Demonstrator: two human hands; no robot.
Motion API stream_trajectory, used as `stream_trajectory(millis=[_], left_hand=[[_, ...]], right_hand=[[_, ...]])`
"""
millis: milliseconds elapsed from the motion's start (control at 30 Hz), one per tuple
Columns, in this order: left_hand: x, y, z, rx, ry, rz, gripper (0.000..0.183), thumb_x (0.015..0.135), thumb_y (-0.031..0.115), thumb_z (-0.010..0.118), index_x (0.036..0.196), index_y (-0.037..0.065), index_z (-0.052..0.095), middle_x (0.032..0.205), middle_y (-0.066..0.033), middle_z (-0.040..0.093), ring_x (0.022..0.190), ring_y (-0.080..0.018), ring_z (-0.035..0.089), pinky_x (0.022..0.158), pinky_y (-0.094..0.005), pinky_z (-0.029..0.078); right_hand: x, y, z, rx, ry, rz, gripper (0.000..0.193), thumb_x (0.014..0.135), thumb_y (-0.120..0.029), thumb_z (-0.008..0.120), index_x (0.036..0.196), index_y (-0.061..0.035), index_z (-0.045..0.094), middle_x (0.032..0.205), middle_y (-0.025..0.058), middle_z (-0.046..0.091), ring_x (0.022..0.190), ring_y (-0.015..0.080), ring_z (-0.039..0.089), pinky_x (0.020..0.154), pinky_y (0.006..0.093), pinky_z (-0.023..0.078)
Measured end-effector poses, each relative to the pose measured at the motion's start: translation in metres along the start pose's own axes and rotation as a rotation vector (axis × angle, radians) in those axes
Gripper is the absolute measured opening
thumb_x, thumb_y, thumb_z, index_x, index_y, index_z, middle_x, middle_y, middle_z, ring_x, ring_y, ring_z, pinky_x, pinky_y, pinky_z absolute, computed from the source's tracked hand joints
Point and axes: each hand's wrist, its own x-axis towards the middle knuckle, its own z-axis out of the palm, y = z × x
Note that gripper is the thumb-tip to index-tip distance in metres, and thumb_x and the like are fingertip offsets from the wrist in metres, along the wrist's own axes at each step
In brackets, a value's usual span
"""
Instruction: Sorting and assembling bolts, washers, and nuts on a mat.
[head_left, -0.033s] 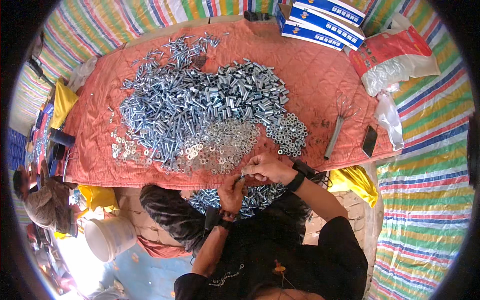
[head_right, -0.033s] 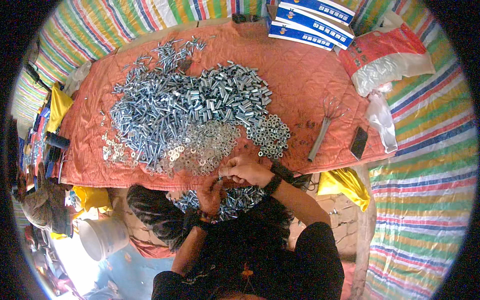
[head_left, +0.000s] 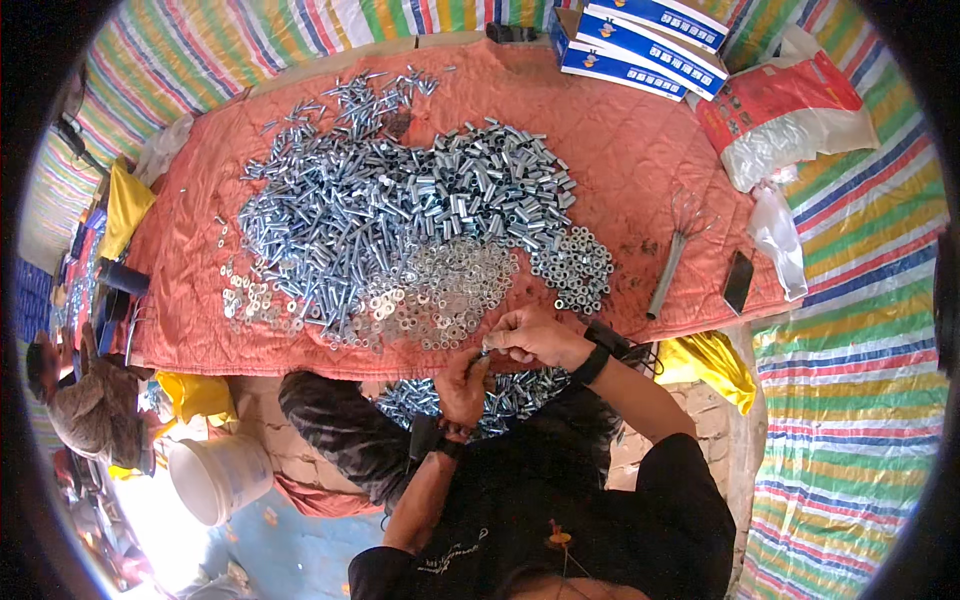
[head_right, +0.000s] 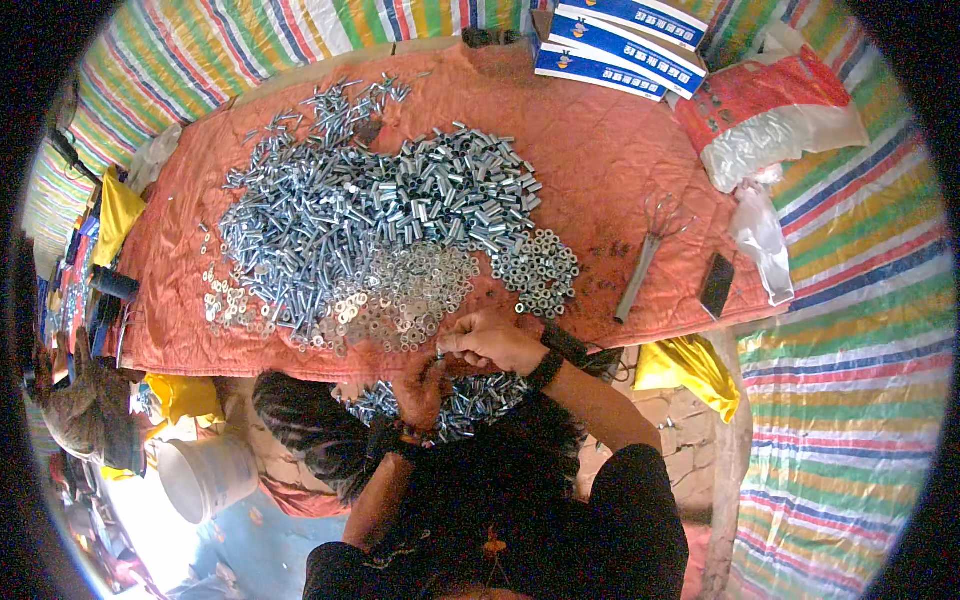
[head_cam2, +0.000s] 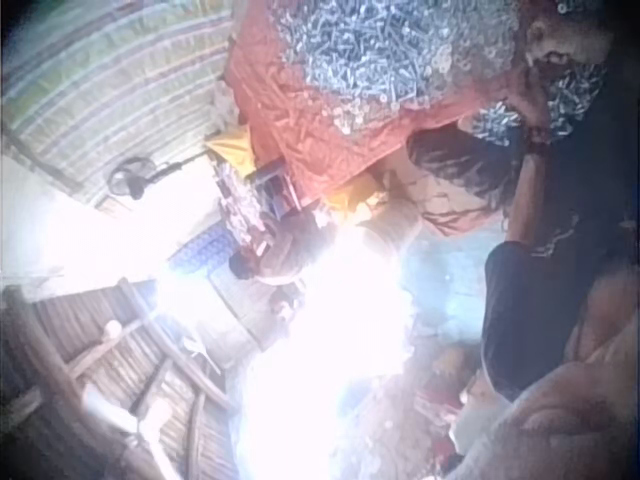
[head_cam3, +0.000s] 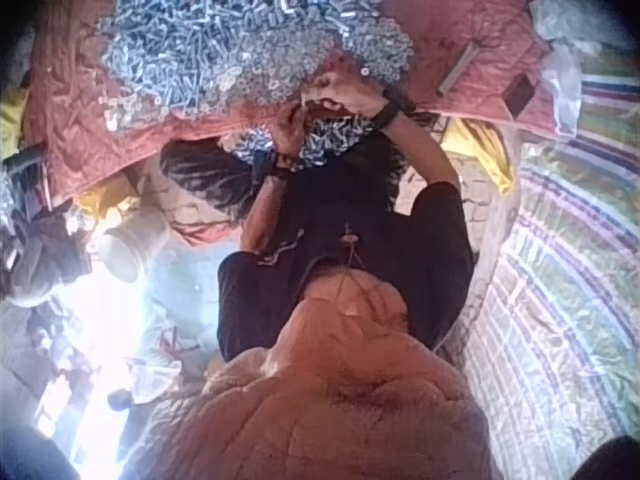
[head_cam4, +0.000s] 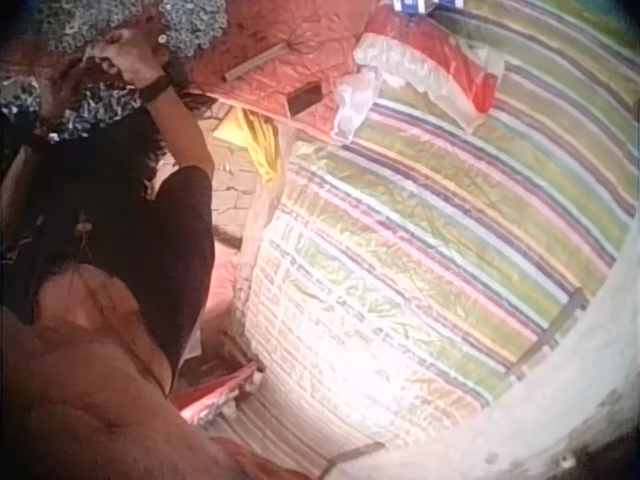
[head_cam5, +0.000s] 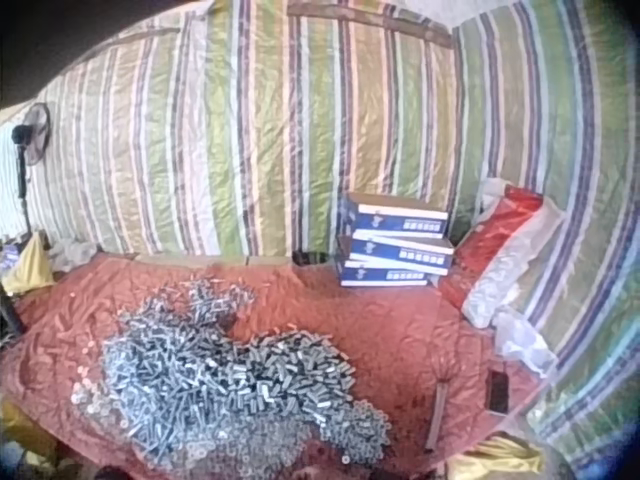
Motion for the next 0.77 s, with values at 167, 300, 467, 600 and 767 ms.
stream_trajectory(millis=[167, 300, 467, 600, 767], left_hand=[[0.010, 0.014, 0.008, 0.102, 0.014, 0.126, 0.014, 0.089, 0.008, 0.060, 0.098, -0.002, 0.064, 0.066, -0.0042, 0.060, 0.054, -0.0096, 0.056, 0.048, -0.0255, 0.046], [0.017, 0.016, 0.010, 0.168, -0.003, 0.207, 0.014, 0.089, 0.009, 0.060, 0.097, -0.002, 0.064, 0.066, -0.0041, 0.061, 0.054, -0.0091, 0.056, 0.047, -0.0251, 0.044], [0.018, -0.001, 0.012, 0.097, 0.008, 0.148, 0.013, 0.089, 0.009, 0.061, 0.096, -0.001, 0.065, 0.067, -0.0035, 0.061, 0.055, -0.0085, 0.056, 0.048, -0.0253, 0.044], [0.020, -0.012, 0.012, -0.017, -0.031, 0.046, 0.012, 0.088, 0.008, 0.061, 0.096, -0.001, 0.065, 0.068, -0.0044, 0.062, 0.057, -0.0082, 0.057, 0.049, -0.0255, 0.044], [0.020, -0.005, 0.012, 0.127, -0.033, 0.042, 0.016, 0.087, 0.009, 0.063, 0.101, 0.002, 0.066, 0.075, -0.0069, 0.067, 0.055, -0.0161, 0.060, 0.052, -0.0279, 0.048]], right_hand=[[-0.013, 0.001, -0.007, -0.065, 0.264, -0.109, 0.027, 0.085, -0.026, 0.069, 0.085, 0.0006, 0.064, 0.069, 0.0027, 0.059, 0.054, 0.0097, 0.051, 0.049, 0.0250, 0.039], [-0.016, 0.016, -0.029, -0.753, 0.631, -0.573, 0.028, 0.079, -0.023, 0.068, 0.095, -0.0004, 0.064, 0.076, 0.0132, 0.061, 0.071, 0.0299, 0.061, 0.065, 0.0387, 0.048], [-0.013, 0.029, -0.030, -1.139, 0.558, -0.518, 0.024, 0.081, -0.022, 0.067, 0.091, -0.0009, 0.064, 0.085, 0.0157, 0.059, 0.073, 0.0351, 0.060, 0.065, 0.0429, 0.048], [-0.010, 0.026, -0.029, -1.158, 0.528, -0.536, 0.022, 0.080, -0.020, 0.068, 0.090, -0.0013, 0.063, 0.085, 0.0165, 0.060, 0.073, 0.0348, 0.060, 0.065, 0.0427, 0.048], [-0.019, 0.006, -0.025, -0.655, 0.384, -0.479, 0.034, 0.081, -0.024, 0.070, 0.109, -0.0058, 0.062, 0.101, 0.0133, 0.065, 0.078, 0.0254, 0.065, 0.069, 0.0390, 0.051]])
